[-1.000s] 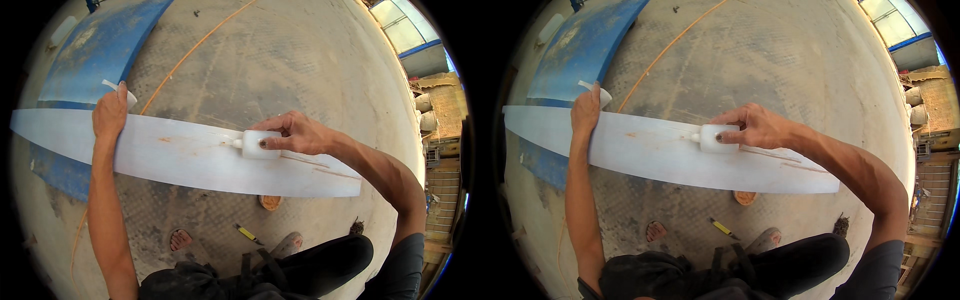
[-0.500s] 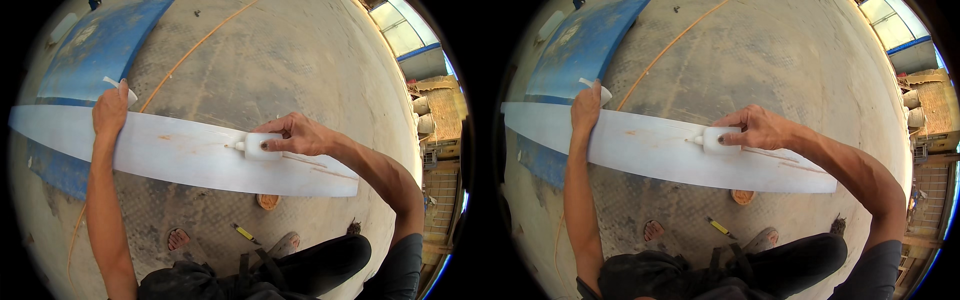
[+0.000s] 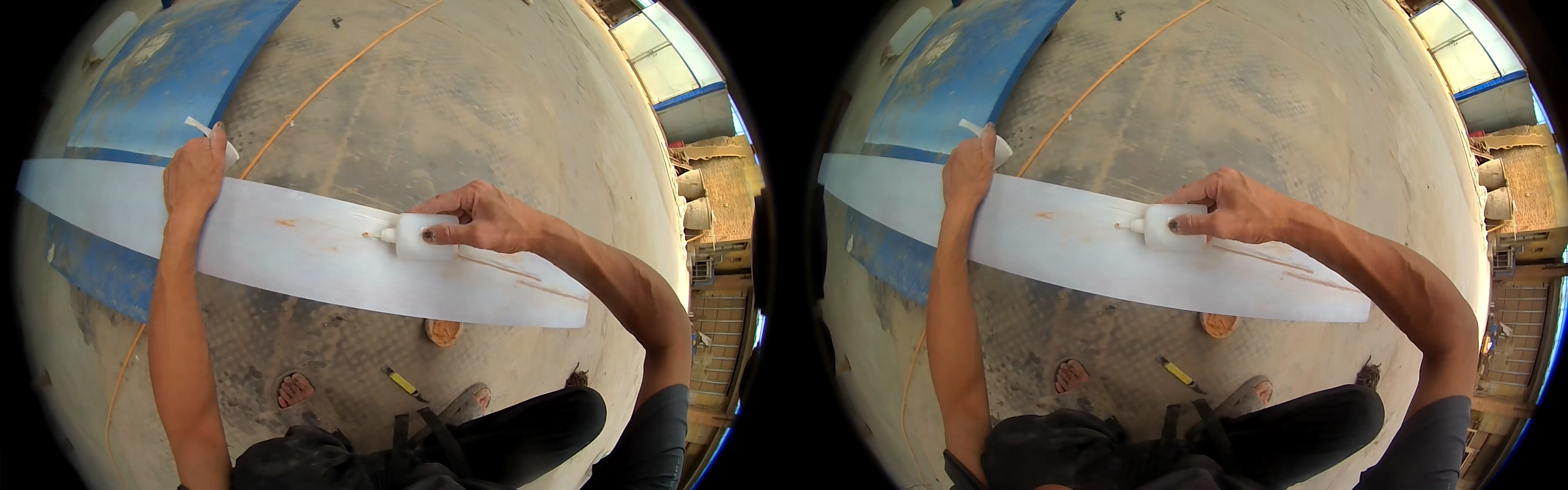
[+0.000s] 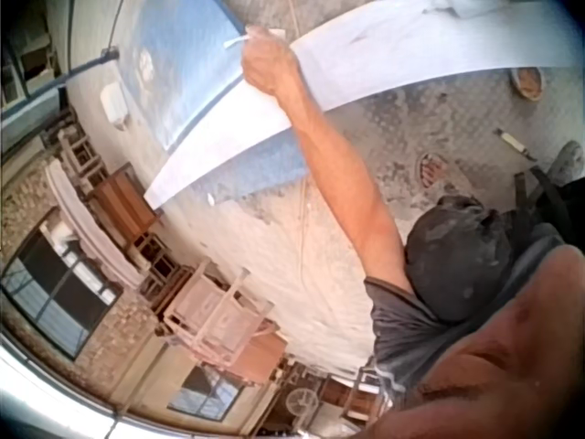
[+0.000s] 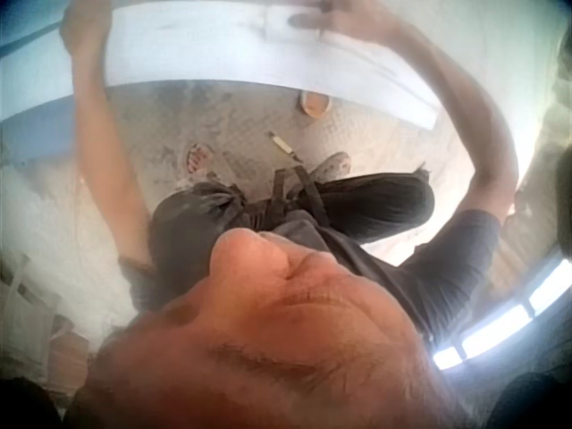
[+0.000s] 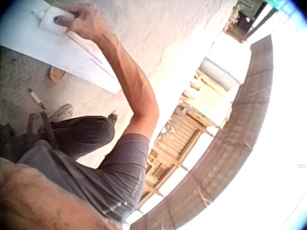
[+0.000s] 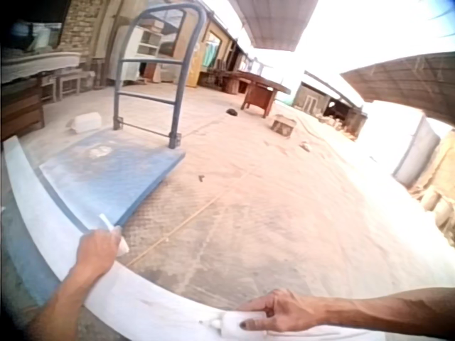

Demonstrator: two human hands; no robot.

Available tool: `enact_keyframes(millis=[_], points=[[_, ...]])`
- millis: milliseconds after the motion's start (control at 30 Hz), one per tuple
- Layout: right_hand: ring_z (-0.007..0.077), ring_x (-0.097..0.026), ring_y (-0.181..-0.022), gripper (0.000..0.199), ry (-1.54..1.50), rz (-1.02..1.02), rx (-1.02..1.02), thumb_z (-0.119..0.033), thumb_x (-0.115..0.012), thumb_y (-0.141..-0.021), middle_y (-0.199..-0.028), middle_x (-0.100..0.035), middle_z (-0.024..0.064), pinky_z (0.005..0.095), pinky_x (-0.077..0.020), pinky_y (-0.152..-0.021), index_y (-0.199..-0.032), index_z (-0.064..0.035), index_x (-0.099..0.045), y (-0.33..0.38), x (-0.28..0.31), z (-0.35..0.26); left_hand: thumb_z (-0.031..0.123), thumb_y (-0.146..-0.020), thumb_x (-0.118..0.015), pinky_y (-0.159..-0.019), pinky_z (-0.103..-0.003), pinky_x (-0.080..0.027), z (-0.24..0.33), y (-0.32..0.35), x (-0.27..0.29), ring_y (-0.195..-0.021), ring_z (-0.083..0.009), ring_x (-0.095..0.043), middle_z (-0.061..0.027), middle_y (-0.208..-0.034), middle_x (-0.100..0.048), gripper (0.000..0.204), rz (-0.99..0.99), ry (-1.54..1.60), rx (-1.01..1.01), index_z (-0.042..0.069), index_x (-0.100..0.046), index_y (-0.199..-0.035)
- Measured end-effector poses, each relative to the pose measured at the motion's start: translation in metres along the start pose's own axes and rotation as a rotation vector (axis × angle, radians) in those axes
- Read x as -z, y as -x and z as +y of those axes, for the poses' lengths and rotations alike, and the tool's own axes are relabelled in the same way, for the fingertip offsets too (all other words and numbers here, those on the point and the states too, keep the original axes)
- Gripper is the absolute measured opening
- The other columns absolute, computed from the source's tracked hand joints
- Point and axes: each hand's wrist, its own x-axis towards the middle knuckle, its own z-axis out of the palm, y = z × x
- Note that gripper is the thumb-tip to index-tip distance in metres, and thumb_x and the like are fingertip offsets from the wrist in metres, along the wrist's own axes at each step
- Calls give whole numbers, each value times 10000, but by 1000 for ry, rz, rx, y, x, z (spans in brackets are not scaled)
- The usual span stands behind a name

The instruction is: The person applies a white adhesive from a bottle onto a long, white rectangular board. They use a yellow scraper to spread the glue evenly along the surface and then wipe the area with a blue cloth. The person repeats this process of applying and spreading the adhesive along the length of the board.

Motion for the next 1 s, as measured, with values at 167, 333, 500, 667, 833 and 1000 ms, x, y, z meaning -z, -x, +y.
enact_keyframes(millis=[167, 333, 500, 667, 833, 1000], points=[[210, -713, -925, 405, 3, -4, 19, -236, -702, -933, -1119, -762, 148, 341, -598, -768, -1299, -63, -710, -6, -1, -8, 503, -1051, -408, -830, -553, -500, 1, 2, 0, -906, -502, -657, -286, -901, -704, 638, 19, -1, 3, -4, -738, -849], [207, -711, -903, 396, 9, 0, 33, -222, -699, -928, -1105, -764, 149, 338, -594, -754, -1289, -60, -717, -11, -3, -12, 495, -1053, -405, -813, -555, -497, 4, 3, 1, -891, -502, -653, -286, -873, -697, 639, 34, 13, -5, -5, -725, -816], [202, -703, -867, 385, 34, 5, 14, -203, -685, -925, -1076, -766, 152, 334, -589, -742, -1280, -59, -722, -16, -4, -23, 482, -1056, -398, -802, -555, -498, 2, 3, 1, -872, -502, -652, -282, -850, -693, 634, 39, 2, -16, -2, -719, -802], [170, -682, -911, 387, 13, -7, -17, -224, -716, -926, -1098, -772, 104, 330, -551, -794, -1294, -103, -724, -22, -5, -27, 511, -1056, -367, -810, -561, -493, 3, 3, 1, -886, -509, -652, -295, -864, -692, 677, 22, 20, -25, -19, -719, -825], [160, -680, -951, 394, -9, -30, -60, -225, -730, -925, -1111, -773, 91, 317, -539, -821, -1302, -112, -722, -29, -6, -39, 531, -1054, -352, -823, -561, -489, 2, 2, 2, -905, -509, -652, -298, -891, -696, 702, -6, 13, -4, -29, -723, -847], [167, -682, -969, 401, -13, -21, -26, -226, -735, -922, -1123, -771, 97, 320, -542, -832, -1305, -106, -719, -35, -7, -37, 531, -1051, -361, -823, -561, -489, 4, 2, 3, -909, -507, -652, -298, -898, -696, 697, -24, 14, 4, -30, -724, -854]])
